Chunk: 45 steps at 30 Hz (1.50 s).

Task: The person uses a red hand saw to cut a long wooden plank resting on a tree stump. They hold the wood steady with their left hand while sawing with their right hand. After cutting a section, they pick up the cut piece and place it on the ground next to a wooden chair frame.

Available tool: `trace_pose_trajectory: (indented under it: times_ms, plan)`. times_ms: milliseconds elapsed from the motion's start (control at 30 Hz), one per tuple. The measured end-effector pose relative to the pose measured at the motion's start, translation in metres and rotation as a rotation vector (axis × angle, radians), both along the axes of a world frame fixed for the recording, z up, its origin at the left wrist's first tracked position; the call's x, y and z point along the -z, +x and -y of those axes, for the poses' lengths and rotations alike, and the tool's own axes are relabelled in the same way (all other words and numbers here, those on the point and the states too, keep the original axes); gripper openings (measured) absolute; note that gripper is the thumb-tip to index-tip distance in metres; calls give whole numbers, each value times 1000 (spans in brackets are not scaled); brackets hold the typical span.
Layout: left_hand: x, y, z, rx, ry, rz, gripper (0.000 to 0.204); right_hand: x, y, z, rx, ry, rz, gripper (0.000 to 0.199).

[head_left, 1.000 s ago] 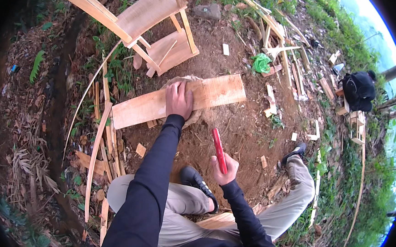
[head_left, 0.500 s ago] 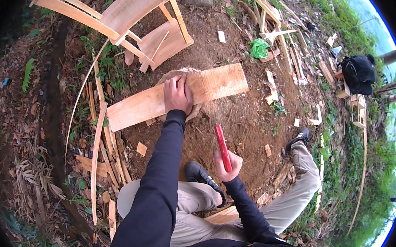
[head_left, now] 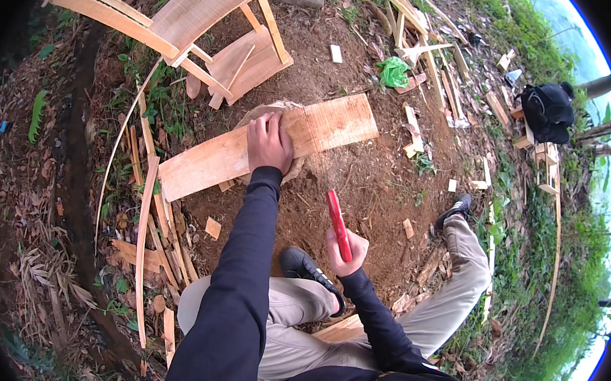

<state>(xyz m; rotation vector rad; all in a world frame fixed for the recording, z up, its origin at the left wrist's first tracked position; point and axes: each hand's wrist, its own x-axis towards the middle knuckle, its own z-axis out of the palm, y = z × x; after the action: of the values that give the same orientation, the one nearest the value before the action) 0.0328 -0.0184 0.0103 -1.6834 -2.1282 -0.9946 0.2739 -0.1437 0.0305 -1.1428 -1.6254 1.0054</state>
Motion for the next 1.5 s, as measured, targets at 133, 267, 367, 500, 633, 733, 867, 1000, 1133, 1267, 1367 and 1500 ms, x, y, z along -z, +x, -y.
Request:
trace_pose_trajectory:
  times_ms: [133,267,367,500,633,733,867,1000,1133,1267,1367,1500]
  plan:
    - [-2,2,-1,9,7,7,32,-2,1,-1,3,-1,-7,20]
    - [-1,2,0,9,15,2,32,-9,-1,0,16,-15,1,20]
    - [0,1,1,7,-1,1,33,-11,-1,1,9,-17,23,18]
    - [2,-1,2,10,-9,-12,35,-12,-5,5,3,16,23,16]
    - [1,6,2,10,-7,21,37,-8,-5,9,28,-1,29,16]
    - [0,-1,-1,2,-46,-3,38,-8,2,10,51,18,8,15]
    - [1,-1,-3,23,-42,-45,37,-27,15,7,61,58,45,21]
    - [-2,1,-6,38,-55,-49,35,-23,21,7,73,57,59,19]
    - [-4,2,-5,21,-60,-75,32,-31,18,11,59,98,23,19]
    - [-5,2,-7,10,-26,-65,31,-33,17,14,40,76,27,18]
    - [-6,0,-10,-36,-26,-93,32,-39,17,15,34,81,9,19]
    - [-7,8,-7,29,-41,-132,32,-47,21,15,35,75,-22,17]
